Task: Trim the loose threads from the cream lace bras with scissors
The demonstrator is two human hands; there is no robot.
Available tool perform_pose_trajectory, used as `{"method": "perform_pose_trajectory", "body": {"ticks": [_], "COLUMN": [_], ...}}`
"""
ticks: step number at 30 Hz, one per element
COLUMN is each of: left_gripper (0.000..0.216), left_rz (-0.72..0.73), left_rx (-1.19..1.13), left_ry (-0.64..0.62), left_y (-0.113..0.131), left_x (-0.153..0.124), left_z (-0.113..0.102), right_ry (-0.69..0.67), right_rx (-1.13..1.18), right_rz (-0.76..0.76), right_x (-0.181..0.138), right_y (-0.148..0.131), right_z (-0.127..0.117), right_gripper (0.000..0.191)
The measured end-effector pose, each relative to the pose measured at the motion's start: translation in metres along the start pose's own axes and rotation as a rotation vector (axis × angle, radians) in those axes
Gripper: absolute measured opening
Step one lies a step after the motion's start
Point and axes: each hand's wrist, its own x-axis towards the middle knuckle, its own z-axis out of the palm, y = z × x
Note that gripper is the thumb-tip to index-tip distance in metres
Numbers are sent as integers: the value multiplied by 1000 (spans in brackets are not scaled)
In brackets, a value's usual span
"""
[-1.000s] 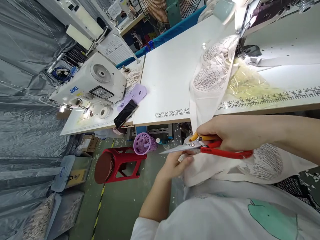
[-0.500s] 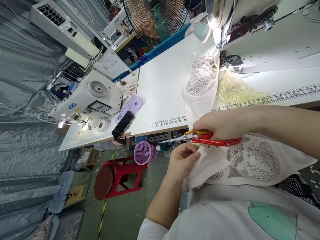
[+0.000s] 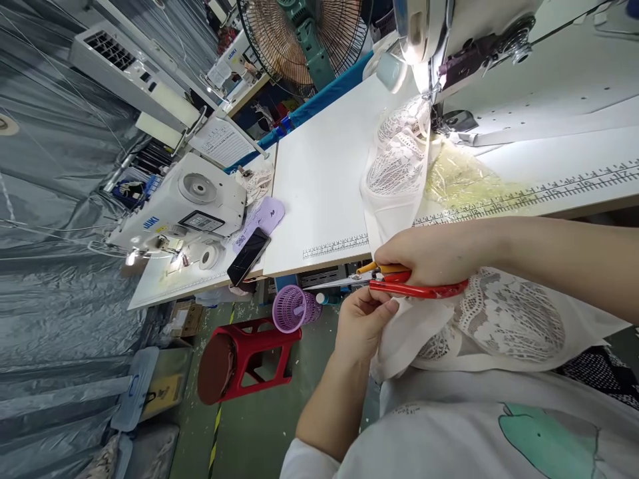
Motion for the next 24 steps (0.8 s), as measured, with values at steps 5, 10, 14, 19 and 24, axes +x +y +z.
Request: {"method": "perform_pose_trajectory", "body": {"ticks": [5,10,14,19,24], "left_gripper": [32,32,38,37,38], "left_rz": [28,6,-87,-91,23], "left_rx": [31,28,11,64,124], "left_ry": [20,-31,-85,-78,100], "left_y": [0,4,5,0,-9], "left_x": [-1,-2,-4,-4,-1], "left_z": [-1,1,1,1,-3], "right_ry": [2,-4,4,43,289], "right_rx": [-8,-28,-46,-9,181], "right_rz": [-14,-10,-10,-41,33], "right_x": [0,-1,-1,0,-13], "right_y": [-1,-2,-3,-2,7], "right_z": [1,3,4,7,30], "right_gripper": [18,16,17,19,19]}}
